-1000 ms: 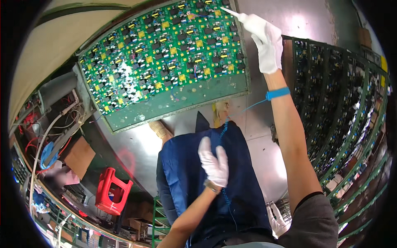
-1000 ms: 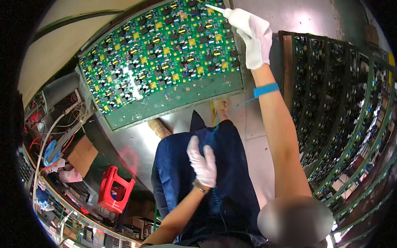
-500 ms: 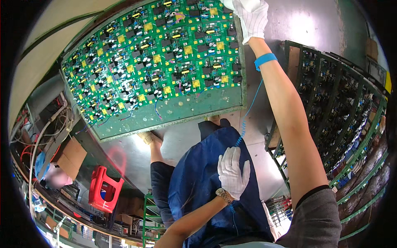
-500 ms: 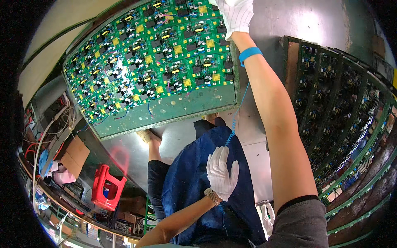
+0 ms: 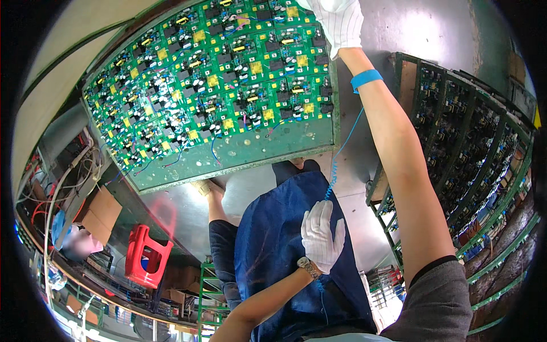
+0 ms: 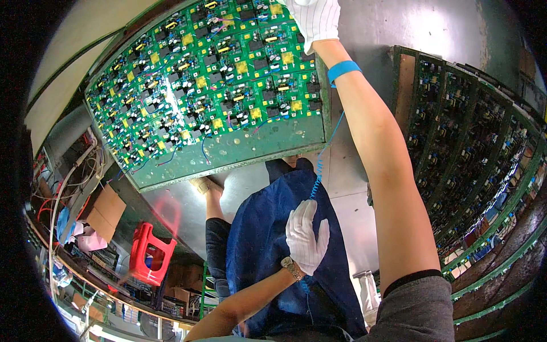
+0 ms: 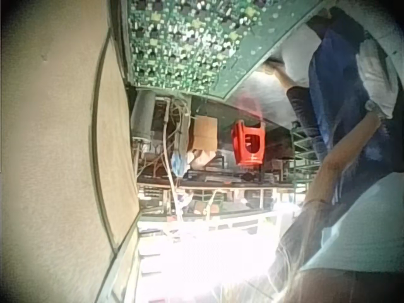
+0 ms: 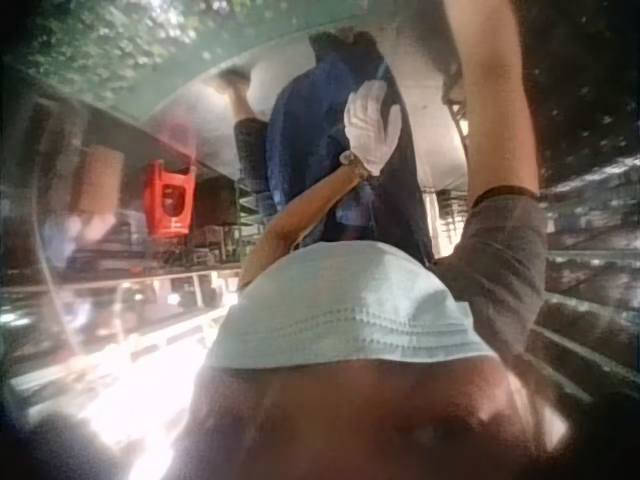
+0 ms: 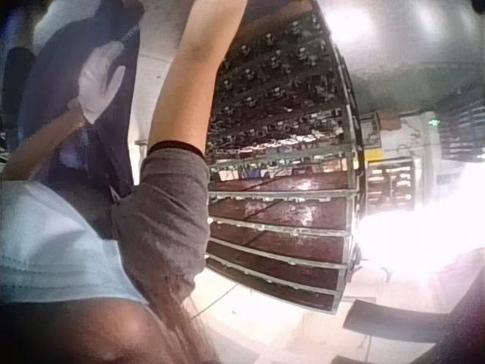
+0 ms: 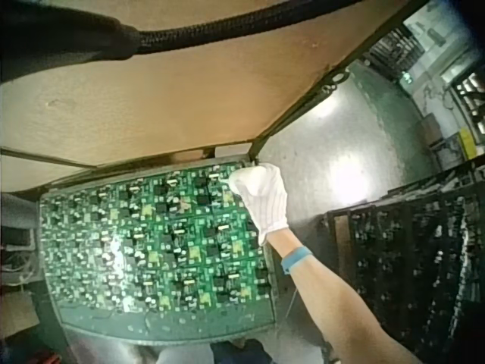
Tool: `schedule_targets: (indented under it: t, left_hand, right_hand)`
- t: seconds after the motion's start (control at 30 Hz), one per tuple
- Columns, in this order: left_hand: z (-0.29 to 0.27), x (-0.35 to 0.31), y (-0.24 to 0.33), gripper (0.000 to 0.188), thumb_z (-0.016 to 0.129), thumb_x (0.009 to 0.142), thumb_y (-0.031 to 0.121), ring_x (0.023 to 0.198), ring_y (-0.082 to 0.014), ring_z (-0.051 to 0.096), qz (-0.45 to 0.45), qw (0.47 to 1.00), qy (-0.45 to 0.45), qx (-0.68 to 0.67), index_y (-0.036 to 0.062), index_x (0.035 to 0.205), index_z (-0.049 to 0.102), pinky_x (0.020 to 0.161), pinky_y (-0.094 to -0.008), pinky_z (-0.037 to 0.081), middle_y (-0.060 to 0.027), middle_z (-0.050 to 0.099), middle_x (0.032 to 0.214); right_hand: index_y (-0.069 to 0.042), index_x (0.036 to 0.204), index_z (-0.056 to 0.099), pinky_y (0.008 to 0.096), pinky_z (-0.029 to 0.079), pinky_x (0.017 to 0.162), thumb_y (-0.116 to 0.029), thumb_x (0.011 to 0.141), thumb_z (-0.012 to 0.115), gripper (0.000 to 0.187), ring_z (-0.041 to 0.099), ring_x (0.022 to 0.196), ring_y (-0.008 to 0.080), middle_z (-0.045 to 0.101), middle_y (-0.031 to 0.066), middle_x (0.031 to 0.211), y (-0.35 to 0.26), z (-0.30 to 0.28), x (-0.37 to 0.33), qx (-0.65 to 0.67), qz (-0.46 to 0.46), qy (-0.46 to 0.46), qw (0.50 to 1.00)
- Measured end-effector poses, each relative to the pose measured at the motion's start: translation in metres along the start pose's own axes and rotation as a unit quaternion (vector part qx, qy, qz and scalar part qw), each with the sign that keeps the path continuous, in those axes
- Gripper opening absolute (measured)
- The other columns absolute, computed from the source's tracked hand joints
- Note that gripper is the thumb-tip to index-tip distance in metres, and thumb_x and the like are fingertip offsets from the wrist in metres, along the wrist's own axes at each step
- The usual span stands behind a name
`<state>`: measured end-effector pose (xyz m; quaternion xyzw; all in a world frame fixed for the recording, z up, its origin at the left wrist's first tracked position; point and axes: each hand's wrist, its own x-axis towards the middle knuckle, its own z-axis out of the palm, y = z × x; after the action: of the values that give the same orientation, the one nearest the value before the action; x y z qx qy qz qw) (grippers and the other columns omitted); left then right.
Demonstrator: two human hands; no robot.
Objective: Apply sealant or adhesive to specific components on printed circuit boards using a manual applicator.
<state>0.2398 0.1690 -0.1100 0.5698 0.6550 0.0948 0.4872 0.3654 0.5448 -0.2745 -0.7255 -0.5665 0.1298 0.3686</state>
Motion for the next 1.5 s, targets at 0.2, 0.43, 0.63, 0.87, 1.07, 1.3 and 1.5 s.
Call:
schedule_targets:
  t: [0.2, 0.43, 0.63, 0.87, 1.07, 1.3, 1.5]
  left_hand:
    - [0.002, 0.001, -0.001, 0.048, 0.062, 0.088, 0.023, 0.121, -0.0303, 0.051, 0.002, 1.0, 0.002, -0.004, 0.0046, 0.13, 0.048, 0.105, -0.048, 0.037, -0.0139, 0.053, 0.127]
    - [0.0, 0.0, -0.001, 0.045, 0.062, 0.088, 0.022, 0.12, -0.0301, 0.052, 0.003, 1.0, 0.003, -0.015, 0.0055, 0.129, 0.05, 0.104, -0.0478, 0.038, -0.0134, 0.054, 0.126]
    - [0.0, 0.0, -0.005, 0.044, 0.061, 0.088, 0.022, 0.119, -0.03, 0.053, 0.001, 1.0, 0.006, -0.021, 0.0057, 0.128, 0.05, 0.104, -0.0477, 0.038, -0.0131, 0.056, 0.124]
    - [-0.002, 0.002, -0.003, 0.042, 0.061, 0.089, 0.022, 0.119, -0.0301, 0.053, -0.003, 0.999, -0.001, -0.038, 0.0066, 0.126, 0.052, 0.104, -0.0478, 0.037, -0.013, 0.056, 0.124]
    - [-0.002, 0.001, -0.006, 0.041, 0.061, 0.088, 0.021, 0.118, -0.0303, 0.053, -0.007, 0.999, -0.001, -0.048, 0.0066, 0.126, 0.052, 0.105, -0.048, 0.037, -0.0129, 0.057, 0.124]
    - [0.0, -0.002, -0.007, 0.041, 0.061, 0.088, 0.021, 0.118, -0.0303, 0.053, -0.007, 0.999, -0.004, -0.051, 0.0065, 0.125, 0.053, 0.105, -0.0479, 0.037, -0.0122, 0.057, 0.123]
    - [-0.004, 0.003, -0.004, 0.035, 0.062, 0.089, 0.016, 0.113, -0.0323, 0.057, 0.003, 0.999, 0.007, -0.046, 0.0053, 0.122, 0.055, 0.1, -0.0488, 0.041, -0.0139, 0.061, 0.119]
  right_hand:
    - [-0.002, 0.117, 0.051, 0.0436, 0.048, 0.088, -0.032, 0.078, 0.074, 0.054, 0.058, 0.1, 0.0387, 0.059, 0.0205, 0.106, 0.017, 0.006, 0.0, -0.021, -0.028, 0.043, 0.998]
    - [-0.003, 0.118, 0.051, 0.0426, 0.047, 0.089, -0.033, 0.078, 0.074, 0.055, 0.057, 0.103, 0.0375, 0.058, 0.0193, 0.109, 0.02, 0.012, 0.007, -0.044, -0.045, 0.061, 0.996]
    - [-0.003, 0.119, 0.051, 0.0441, 0.049, 0.086, -0.032, 0.076, 0.076, 0.058, 0.058, 0.1, 0.0386, 0.059, 0.0201, 0.107, 0.004, 0.004, -0.005, -0.026, -0.034, 0.051, 0.998]
    - [-0.004, 0.119, 0.051, 0.0436, 0.049, 0.086, -0.032, 0.076, 0.076, 0.057, 0.059, 0.1, 0.0383, 0.059, 0.0194, 0.107, -0.003, 0.016, -0.004, -0.012, -0.088, 0.045, 0.995]
    - [-0.004, 0.117, 0.052, 0.0435, 0.049, 0.085, -0.033, 0.076, 0.076, 0.055, 0.058, 0.1, 0.0381, 0.059, 0.019, 0.107, -0.007, 0.008, -0.015, -0.014, -0.043, 0.011, 0.999]
    - [-0.003, 0.117, 0.052, 0.0435, 0.049, 0.086, -0.034, 0.077, 0.076, 0.055, 0.058, 0.1, 0.0379, 0.059, 0.0196, 0.107, -0.005, 0.001, -0.019, -0.005, -0.016, -0.007, 1.0]
    - [-0.002, 0.117, 0.051, 0.0448, 0.049, 0.084, -0.036, 0.078, 0.075, 0.057, 0.058, 0.098, 0.0401, 0.058, 0.0207, 0.107, 0.006, 0.004, -0.017, -0.022, 0.013, 0.006, 1.0]
